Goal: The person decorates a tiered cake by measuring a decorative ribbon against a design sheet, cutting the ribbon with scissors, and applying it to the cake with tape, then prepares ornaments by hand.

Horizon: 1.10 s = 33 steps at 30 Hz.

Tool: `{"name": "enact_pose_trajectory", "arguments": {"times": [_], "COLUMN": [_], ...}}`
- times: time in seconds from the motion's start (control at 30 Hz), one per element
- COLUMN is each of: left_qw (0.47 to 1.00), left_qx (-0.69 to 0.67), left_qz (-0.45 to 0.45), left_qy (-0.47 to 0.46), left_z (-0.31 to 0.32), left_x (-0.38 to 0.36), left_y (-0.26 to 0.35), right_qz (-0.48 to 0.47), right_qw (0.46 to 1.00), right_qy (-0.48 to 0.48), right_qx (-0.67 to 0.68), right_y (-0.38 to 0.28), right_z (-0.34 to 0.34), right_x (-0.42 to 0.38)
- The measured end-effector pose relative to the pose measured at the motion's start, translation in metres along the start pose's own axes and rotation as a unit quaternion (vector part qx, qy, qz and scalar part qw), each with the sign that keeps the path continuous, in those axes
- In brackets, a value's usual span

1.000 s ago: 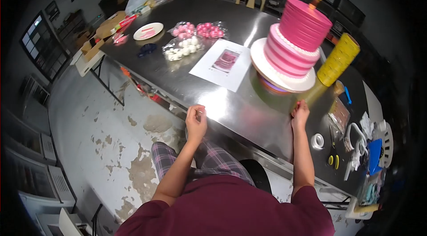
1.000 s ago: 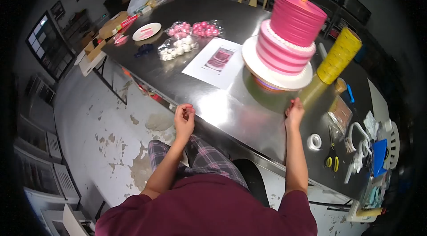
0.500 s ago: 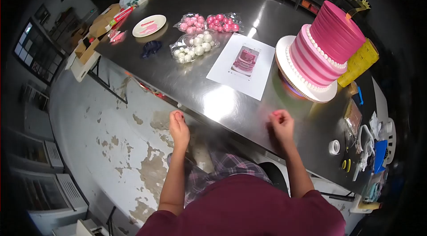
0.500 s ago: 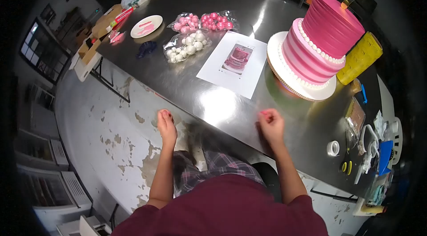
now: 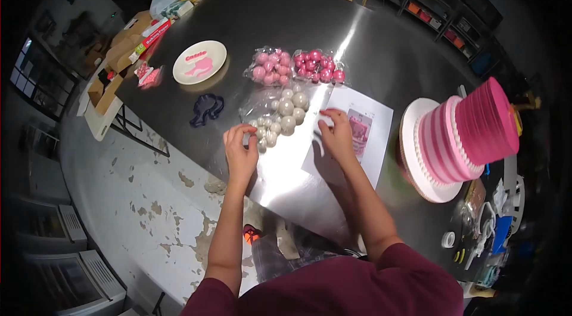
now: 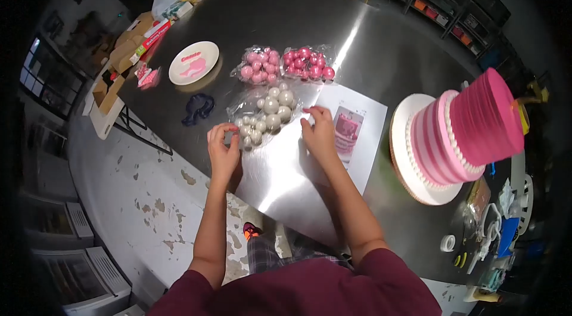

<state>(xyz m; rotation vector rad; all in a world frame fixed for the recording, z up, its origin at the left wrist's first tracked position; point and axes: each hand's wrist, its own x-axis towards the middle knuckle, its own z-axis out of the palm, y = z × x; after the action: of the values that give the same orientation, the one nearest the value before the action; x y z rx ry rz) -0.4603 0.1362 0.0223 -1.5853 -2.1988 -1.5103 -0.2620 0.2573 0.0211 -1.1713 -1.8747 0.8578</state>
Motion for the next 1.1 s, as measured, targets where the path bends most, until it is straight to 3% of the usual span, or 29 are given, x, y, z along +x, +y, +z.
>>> {"name": "enact_pose_trajectory", "arguments": {"times": [0.1,0.13,0.2,0.3,0.4,0.5,0.63,0.73,0.87,0.9,1.03,1.1], "left_qw": [0.999,0.998,0.991,0.963,0.938,0.937,0.931,0.941,0.924,0.914,0.895,0.893], "left_qx": [-0.011,-0.016,-0.002,0.070,0.136,0.144,0.158,0.118,0.040,0.024,-0.111,-0.142], "left_qz": [0.006,0.015,0.041,0.075,0.070,0.071,0.066,0.074,0.190,0.198,0.206,0.194], "left_qy": [-0.036,-0.058,-0.125,-0.247,-0.310,-0.310,-0.324,-0.309,-0.330,-0.353,-0.379,-0.381], "left_z": [0.016,0.023,0.038,0.059,0.072,0.077,0.057,0.051,0.065,0.063,0.073,0.074], "left_x": [0.037,0.048,0.065,0.074,0.073,0.074,0.096,0.104,0.091,0.090,0.093,0.097], "left_y": [0.007,0.010,0.023,0.045,0.040,0.012,-0.009,-0.013,-0.013,-0.002,0.001,-0.003], "right_qz": [0.015,0.082,0.116,0.157,0.266,0.214,0.214,0.292,0.179,0.183,0.049,0.064], "right_qw": [0.982,0.984,0.969,0.962,0.953,0.971,0.959,0.893,0.969,0.979,0.998,0.993], "right_qy": [0.145,0.126,0.189,0.194,0.124,0.087,0.024,-0.014,0.019,-0.003,0.015,0.016], "right_qx": [-0.119,-0.094,-0.112,-0.115,-0.068,-0.060,0.183,0.342,0.168,0.089,-0.038,-0.097], "right_y": [0.039,0.041,0.062,0.081,0.077,0.078,0.080,0.044,0.078,0.067,0.045,0.040], "right_z": [0.015,0.010,0.012,0.011,0.003,-0.001,0.013,0.004,0.034,0.034,0.044,0.048], "right_x": [0.060,0.076,0.109,0.146,0.167,0.165,0.147,0.122,0.104,0.101,0.092,0.088]}}
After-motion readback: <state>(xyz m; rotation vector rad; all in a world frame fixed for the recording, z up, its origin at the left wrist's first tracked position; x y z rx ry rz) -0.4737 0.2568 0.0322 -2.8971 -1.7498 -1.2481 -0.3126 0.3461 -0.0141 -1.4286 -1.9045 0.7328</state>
